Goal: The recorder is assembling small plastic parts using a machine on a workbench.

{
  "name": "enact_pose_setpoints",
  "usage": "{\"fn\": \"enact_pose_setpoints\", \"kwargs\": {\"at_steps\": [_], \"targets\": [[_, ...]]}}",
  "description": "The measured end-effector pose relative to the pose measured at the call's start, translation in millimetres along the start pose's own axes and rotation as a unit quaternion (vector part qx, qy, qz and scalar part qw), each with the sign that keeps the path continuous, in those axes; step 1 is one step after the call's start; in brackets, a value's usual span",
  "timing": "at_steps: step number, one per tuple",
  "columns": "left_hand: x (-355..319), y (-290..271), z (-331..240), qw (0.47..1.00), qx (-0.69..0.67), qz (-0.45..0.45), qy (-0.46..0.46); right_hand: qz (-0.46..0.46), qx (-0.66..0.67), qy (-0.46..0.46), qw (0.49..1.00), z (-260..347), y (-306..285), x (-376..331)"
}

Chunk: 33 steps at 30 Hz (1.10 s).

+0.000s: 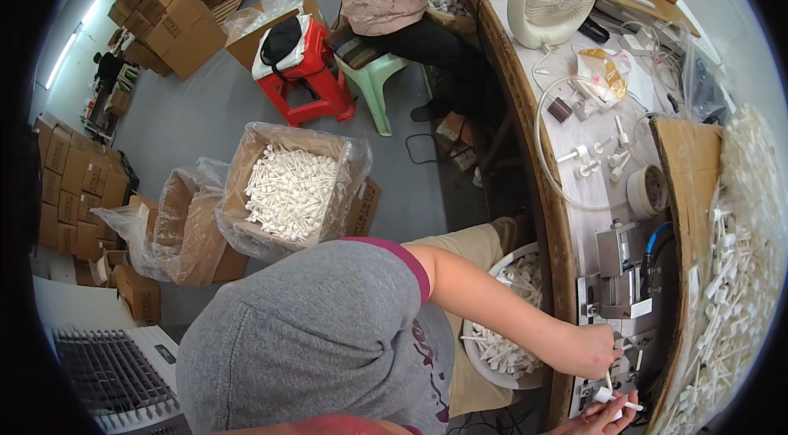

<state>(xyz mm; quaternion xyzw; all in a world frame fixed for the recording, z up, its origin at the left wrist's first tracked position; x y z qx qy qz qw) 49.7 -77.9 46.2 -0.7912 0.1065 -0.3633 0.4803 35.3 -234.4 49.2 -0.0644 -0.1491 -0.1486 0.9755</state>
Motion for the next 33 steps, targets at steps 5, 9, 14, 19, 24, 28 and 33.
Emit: {"fn": "enact_pose_setpoints", "kwargs": {"at_steps": [5, 9, 14, 19, 24, 28, 33], "targets": [[0, 1, 0, 1.000, -0.020, -0.005, 0.007, 0.033, -0.039, 0.005, 0.999, 31, 24, -18], [-4, -2, 11, 0.996, -0.053, 0.065, -0.010, -0.022, 0.004, 0.001, 1.000, 20, 13, -16], [-3, -20, 13, 0.999, -0.036, 0.007, -0.014, -0.041, 0.037, 0.019, 0.998, 22, 17, -22], [-4, -31, 20, 0.996, -0.093, 0.002, -0.008, -0.061, 0.024, 0.058, 0.996, 18, 20, -24], [-1, -32, 20, 0.995, -0.095, 0.033, -0.012, -0.057, 0.059, 0.083, 0.993, 15, 29, -22], [0, -29, 16, 0.996, -0.075, 0.047, -0.013, -0.052, 0.085, 0.074, 0.992, 15, 32, -28], [-1, -30, 19, 0.996, -0.066, 0.058, -0.019, -0.052, 0.085, 0.096, 0.990, 12, 31, -36]]}}
Point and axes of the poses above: each hand's wrist, its own x-axis towards the middle knuckle, its own y-axis out of the palm, z = x × y, the point moved 9 cm from there along x, towards the middle knuckle, and after that the axes turned 11 degrees about -y, right-handed, at the moved point
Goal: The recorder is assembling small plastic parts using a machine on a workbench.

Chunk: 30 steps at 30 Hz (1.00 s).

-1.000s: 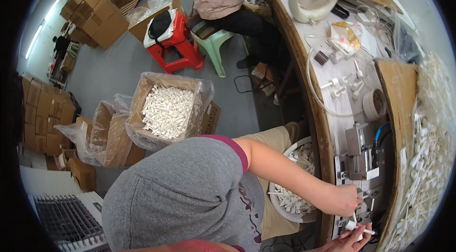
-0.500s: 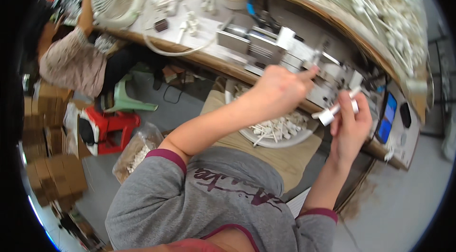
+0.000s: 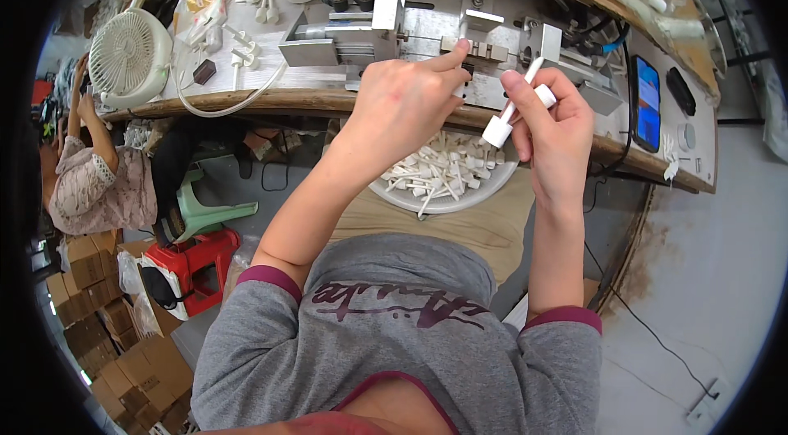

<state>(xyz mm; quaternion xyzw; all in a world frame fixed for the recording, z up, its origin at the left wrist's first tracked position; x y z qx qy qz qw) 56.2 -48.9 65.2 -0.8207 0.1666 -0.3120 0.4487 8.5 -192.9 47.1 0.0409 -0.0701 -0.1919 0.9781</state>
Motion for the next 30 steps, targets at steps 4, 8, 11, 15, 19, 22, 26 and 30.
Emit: {"fn": "enact_pose_setpoints", "kwargs": {"at_steps": [4, 8, 11, 15, 19, 22, 26, 30], "targets": [[-13, -25, -12, 0.987, -0.152, -0.054, 0.016, -0.002, 0.024, 0.007, 1.000, -11, -2, -4], [-30, -39, -32, 0.965, -0.251, -0.060, 0.047, 0.009, 0.042, 0.045, 0.998, -19, 15, -13], [-33, -41, -28, 0.967, -0.243, -0.065, 0.029, 0.023, 0.076, 0.036, 0.996, -13, 20, -10], [-28, -42, -15, 0.974, -0.206, -0.093, 0.000, -0.012, 0.024, -0.076, 0.997, 10, -1, 1], [-18, -17, -4, 0.994, -0.042, -0.104, 0.001, -0.013, 0.071, -0.114, 0.991, 26, -9, -2], [-10, 1, -7, 0.997, 0.057, -0.059, 0.004, 0.025, 0.117, -0.137, 0.983, 41, 2, -6], [-2, -1, -6, 0.998, 0.039, -0.036, 0.014, 0.041, 0.018, -0.159, 0.986, 49, 2, -11], [-2, 0, -5, 0.999, 0.036, -0.021, 0.009, 0.002, 0.014, -0.200, 0.980, 55, 0, -9]]}}
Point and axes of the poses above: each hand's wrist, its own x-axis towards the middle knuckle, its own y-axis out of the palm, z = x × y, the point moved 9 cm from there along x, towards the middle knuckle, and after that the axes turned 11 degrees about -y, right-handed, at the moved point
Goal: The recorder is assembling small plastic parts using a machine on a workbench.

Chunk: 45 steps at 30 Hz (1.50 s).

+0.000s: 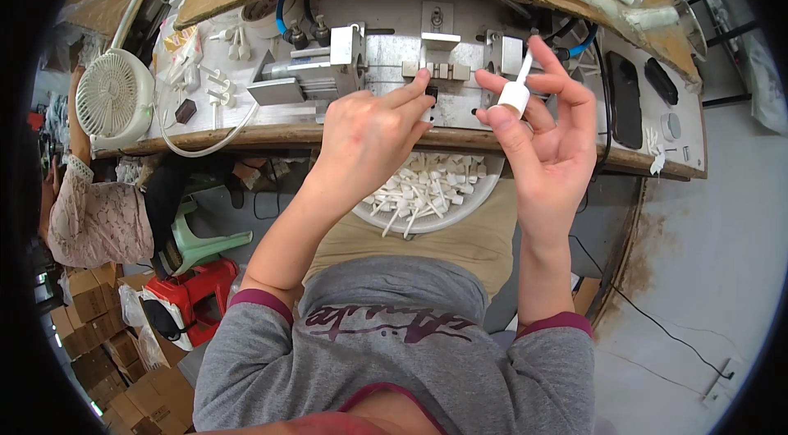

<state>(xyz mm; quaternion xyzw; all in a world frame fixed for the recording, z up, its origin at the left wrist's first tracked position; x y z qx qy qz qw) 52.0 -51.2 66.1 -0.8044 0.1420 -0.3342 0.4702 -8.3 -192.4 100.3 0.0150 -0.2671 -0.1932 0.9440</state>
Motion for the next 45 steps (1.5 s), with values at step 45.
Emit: {"fn": "enact_pose_setpoints", "kwargs": {"at_steps": [45], "targets": [[-2, -27, -4, 0.998, -0.058, -0.003, 0.028, 0.207, -0.579, -0.201, 0.762, -65, 36, 236]]}}
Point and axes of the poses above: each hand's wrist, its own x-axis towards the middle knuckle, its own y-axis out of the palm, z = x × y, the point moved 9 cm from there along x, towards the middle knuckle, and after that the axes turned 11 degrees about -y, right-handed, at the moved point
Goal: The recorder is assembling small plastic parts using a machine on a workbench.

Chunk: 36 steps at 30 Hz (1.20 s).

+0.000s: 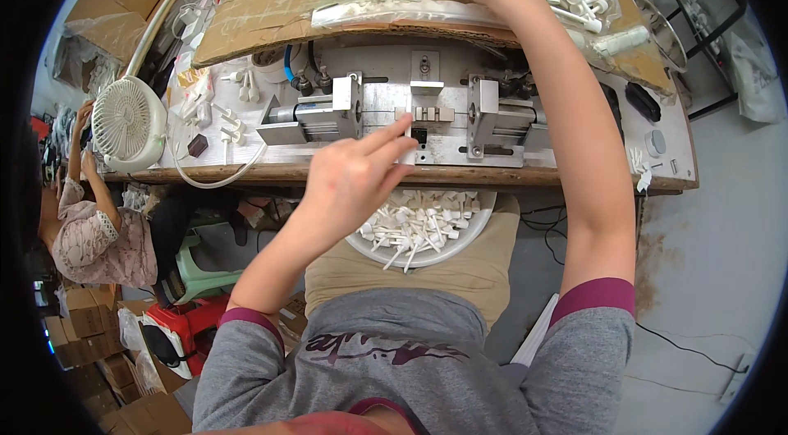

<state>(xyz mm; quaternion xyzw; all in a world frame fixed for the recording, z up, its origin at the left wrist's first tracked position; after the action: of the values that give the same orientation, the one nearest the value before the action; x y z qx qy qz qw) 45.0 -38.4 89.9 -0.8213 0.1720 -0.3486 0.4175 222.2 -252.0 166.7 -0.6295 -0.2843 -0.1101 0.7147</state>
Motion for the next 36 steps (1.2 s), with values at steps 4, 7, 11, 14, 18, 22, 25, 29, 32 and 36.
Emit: {"fn": "enact_pose_setpoints", "kwargs": {"at_steps": [4, 7, 11, 14, 18, 22, 25, 29, 32, 36], "targets": [[-2, 30, 6, 0.993, 0.104, 0.049, -0.007, 0.110, -0.073, -0.008, 0.991, 11, 16, 13], [6, 30, 7, 0.995, 0.089, 0.038, 0.007, 0.213, -0.054, -0.035, 0.975, -1, 34, 13], [5, 33, 10, 0.995, 0.087, 0.045, -0.002, 0.117, -0.016, -0.088, 0.989, -1, 9, -1], [3, 31, 12, 0.997, 0.064, 0.050, -0.010, 0.038, 0.015, -0.058, 0.997, 8, -22, -15], [7, 6, 12, 0.995, -0.093, -0.003, -0.039, 0.010, 0.283, 0.054, 0.958, 49, -62, -62], [19, -34, 15, 0.938, -0.327, -0.078, -0.083, -0.024, 0.453, 0.090, 0.887, 91, -65, -110], [23, -32, 15, 0.834, -0.523, 0.026, -0.174, -0.096, 0.208, -0.158, 0.961, 137, -79, -132], [14, -24, 10, 0.859, -0.497, 0.032, -0.120, -0.150, 0.140, -0.247, 0.947, 158, -72, -160], [8, -36, 3, 0.936, -0.347, -0.039, -0.037, -0.152, 0.232, -0.176, 0.944, 147, -67, -164], [-1, -32, 9, 0.952, -0.299, -0.067, 0.002, 0.043, 0.663, 0.219, 0.715, 123, -9, -182]]}}
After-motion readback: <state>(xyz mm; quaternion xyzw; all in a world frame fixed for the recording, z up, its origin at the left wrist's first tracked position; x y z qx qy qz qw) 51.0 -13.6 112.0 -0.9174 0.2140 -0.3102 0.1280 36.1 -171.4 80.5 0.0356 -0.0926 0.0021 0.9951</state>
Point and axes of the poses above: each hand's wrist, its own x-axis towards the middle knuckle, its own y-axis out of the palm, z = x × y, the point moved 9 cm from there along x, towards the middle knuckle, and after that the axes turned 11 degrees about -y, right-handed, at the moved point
